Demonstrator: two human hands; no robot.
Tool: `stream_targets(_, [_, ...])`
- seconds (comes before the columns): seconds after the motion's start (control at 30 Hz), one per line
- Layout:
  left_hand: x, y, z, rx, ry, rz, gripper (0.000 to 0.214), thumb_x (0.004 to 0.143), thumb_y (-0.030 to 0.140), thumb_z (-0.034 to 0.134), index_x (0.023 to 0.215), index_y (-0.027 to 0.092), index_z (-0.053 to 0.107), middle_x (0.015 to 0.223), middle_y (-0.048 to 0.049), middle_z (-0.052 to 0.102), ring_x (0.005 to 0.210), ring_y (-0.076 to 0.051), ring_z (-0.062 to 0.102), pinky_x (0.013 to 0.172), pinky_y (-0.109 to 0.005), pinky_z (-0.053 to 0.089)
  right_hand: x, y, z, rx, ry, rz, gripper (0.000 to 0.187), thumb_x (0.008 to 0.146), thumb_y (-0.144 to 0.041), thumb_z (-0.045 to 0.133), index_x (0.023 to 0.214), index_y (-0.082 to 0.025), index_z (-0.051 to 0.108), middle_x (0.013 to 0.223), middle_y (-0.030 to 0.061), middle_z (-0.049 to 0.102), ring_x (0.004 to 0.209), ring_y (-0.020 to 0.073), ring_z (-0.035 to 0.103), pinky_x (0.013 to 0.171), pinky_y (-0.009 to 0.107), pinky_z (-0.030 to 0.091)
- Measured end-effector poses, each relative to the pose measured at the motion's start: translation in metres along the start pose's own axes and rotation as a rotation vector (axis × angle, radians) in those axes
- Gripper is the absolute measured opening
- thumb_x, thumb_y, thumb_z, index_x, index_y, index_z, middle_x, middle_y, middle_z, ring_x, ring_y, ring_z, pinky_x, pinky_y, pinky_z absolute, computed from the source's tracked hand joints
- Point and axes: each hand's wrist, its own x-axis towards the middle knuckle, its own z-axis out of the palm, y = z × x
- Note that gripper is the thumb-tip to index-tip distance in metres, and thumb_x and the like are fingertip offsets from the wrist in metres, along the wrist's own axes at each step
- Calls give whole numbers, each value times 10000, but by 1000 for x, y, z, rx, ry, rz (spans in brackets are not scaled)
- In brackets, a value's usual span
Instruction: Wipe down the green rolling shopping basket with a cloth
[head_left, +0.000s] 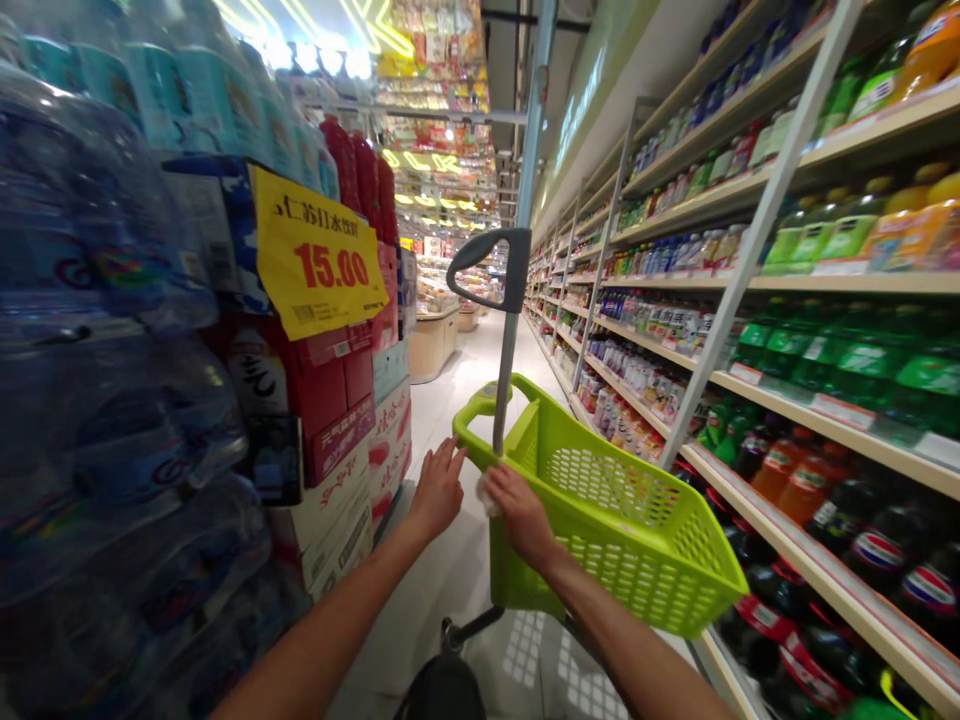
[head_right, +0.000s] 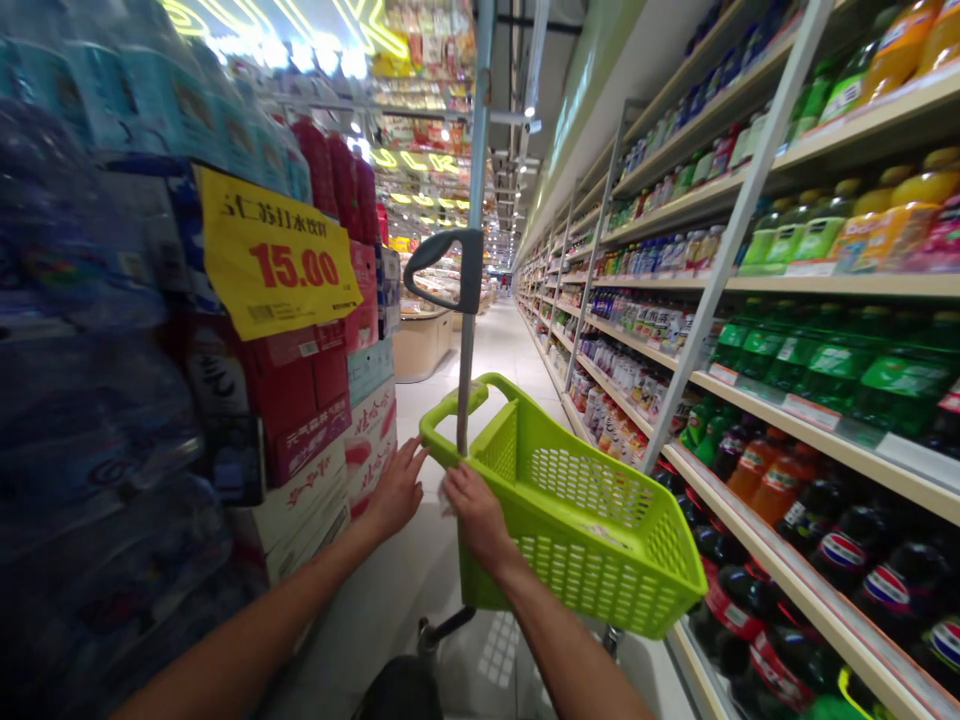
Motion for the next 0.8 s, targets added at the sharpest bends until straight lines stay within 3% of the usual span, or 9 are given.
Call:
stream_targets(0.13, [26,1,-7,53,-19,38,595,687,58,410,1272,150,357,1411,-107,292,1320,-241,188,1060,-491,188,106,20,-30,-87,235,-38,378,880,-129,354,1229,-207,475,1297,36,468,1307,173,229,1058,423,289])
stream_targets(0.23, [37,3,-8,65,-137,88,546,723,115,417,1264,177,376,1402,-79,320,1322,-241,181,1059,-524,146,148,41,-31,-135,186,-101,360,883,-128,344,1203,-191,497,1304,37,461,1319,178,190,1079,456,228])
stream_targets(0.3, [37,2,-7,66,-179,89,534,741,132,410,1270,190,366,1394,-67,338,1319,-230,195,1058,-529,135,130,46,-21,-158,30,-175,333,879,-130,355,1155,-163,537,1258,62,509,1300,192,248,1073,464,236])
stream_targets(0.4, [32,-1,-5,65,-179,96,555,747,143,415,1294,179,326,1403,-71,322,1320,-222,190,1060,-521,133,76,44,-8,-168,-236,-274,314,871,-133,376,1122,-150,563,1202,69,557,1251,193,349,1060,435,285])
stream_targets(0.47, [30,-3,-5,67,-177,107,565,749,154,424,1303,166,310,1406,-79,315,1320,-225,186,1059,-519,137,62,44,-10,-156,-319,-286,325,864,-129,386,1144,-161,550,1213,60,550,1247,185,356,1060,409,294])
stream_targets(0.53, [30,-3,-5,72,-174,105,560,756,171,430,1303,164,311,1406,-81,312,1321,-230,181,1058,-517,141,78,48,-19,-130,-270,-265,351,864,-117,381,1182,-171,519,1250,52,519,1276,181,303,1071,412,270])
stream_targets(0.67, [30,0,-6,78,-156,101,524,773,193,424,1289,171,338,1402,-66,323,1318,-230,189,1057,-508,162,132,61,-34,-100,-34,-206,372,885,-116,330,1221,-172,480,1302,40,464,1321,183,183,1084,468,195])
stream_targets(0.73, [30,1,-6,81,-151,102,518,777,194,420,1288,172,340,1399,-65,329,1313,-230,205,1053,-508,175,125,60,-29,-78,-41,-205,368,888,-116,317,1201,-170,503,1287,39,479,1316,177,201,1087,457,199])
stream_targets(0.8, [28,2,-6,90,-142,99,518,779,197,423,1289,173,337,1392,-68,342,1307,-231,222,1050,-507,187,85,52,-15,-40,-104,-182,364,880,-110,323,1167,-175,538,1251,40,515,1296,162,256,1087,416,237])
